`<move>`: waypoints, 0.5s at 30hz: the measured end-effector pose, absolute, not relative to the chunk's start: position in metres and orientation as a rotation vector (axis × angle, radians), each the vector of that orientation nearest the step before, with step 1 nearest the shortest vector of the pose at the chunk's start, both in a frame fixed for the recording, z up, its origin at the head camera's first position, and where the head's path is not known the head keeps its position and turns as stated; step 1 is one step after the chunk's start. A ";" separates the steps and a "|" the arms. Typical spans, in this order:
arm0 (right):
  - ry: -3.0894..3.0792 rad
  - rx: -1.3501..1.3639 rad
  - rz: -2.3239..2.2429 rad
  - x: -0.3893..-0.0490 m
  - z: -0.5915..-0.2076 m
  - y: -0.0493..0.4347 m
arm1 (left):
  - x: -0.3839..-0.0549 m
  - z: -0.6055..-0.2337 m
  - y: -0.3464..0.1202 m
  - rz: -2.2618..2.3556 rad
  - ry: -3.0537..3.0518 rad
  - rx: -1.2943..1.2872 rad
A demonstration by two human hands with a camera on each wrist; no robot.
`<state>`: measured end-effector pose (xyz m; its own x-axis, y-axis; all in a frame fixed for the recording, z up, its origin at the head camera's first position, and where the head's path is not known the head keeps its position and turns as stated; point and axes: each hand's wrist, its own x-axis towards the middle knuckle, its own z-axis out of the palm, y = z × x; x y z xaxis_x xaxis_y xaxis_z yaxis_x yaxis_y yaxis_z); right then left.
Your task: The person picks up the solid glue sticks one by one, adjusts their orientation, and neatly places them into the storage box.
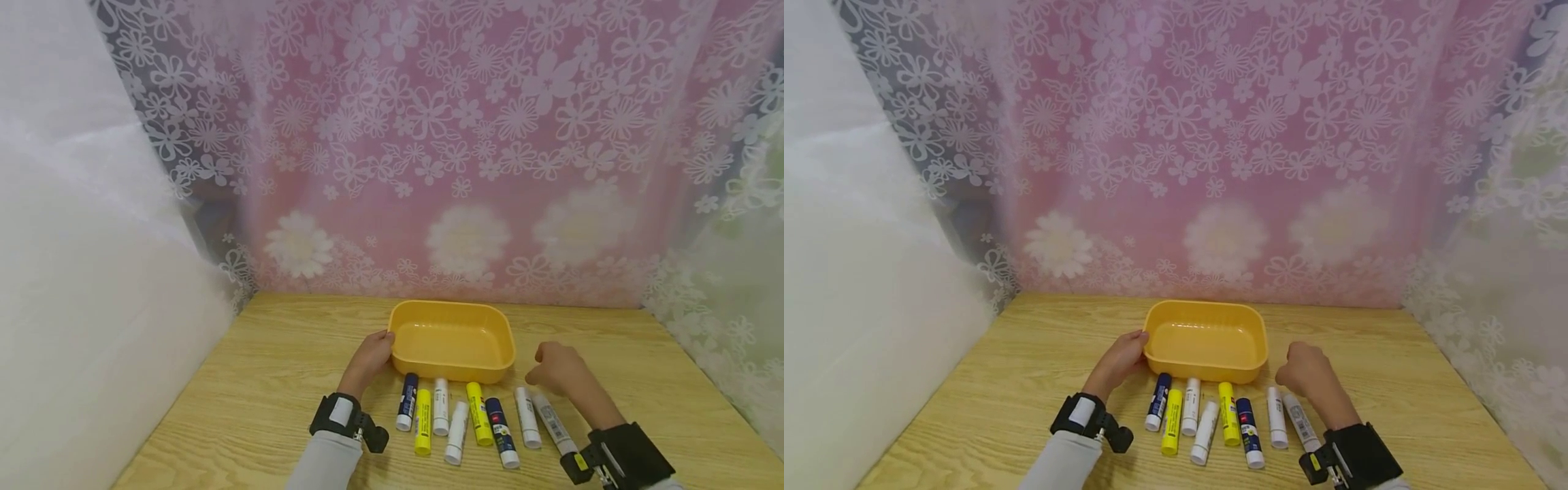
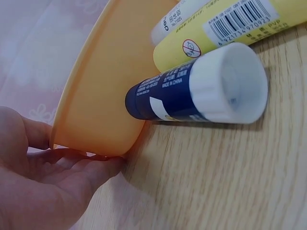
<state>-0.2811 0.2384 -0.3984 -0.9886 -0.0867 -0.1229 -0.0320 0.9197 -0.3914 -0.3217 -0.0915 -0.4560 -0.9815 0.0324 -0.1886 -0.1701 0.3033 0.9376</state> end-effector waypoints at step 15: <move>2.760 0.102 -0.599 -0.273 -0.416 0.231 | -0.323 -0.457 -0.091 1.771 2.366 -0.102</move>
<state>-0.2726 0.2312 -0.4158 -0.9481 0.0030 -0.3180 0.1345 0.9099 -0.3924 -0.3235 -0.0912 -0.4565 -0.9807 0.0548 -0.1878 -0.1648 0.2862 0.9439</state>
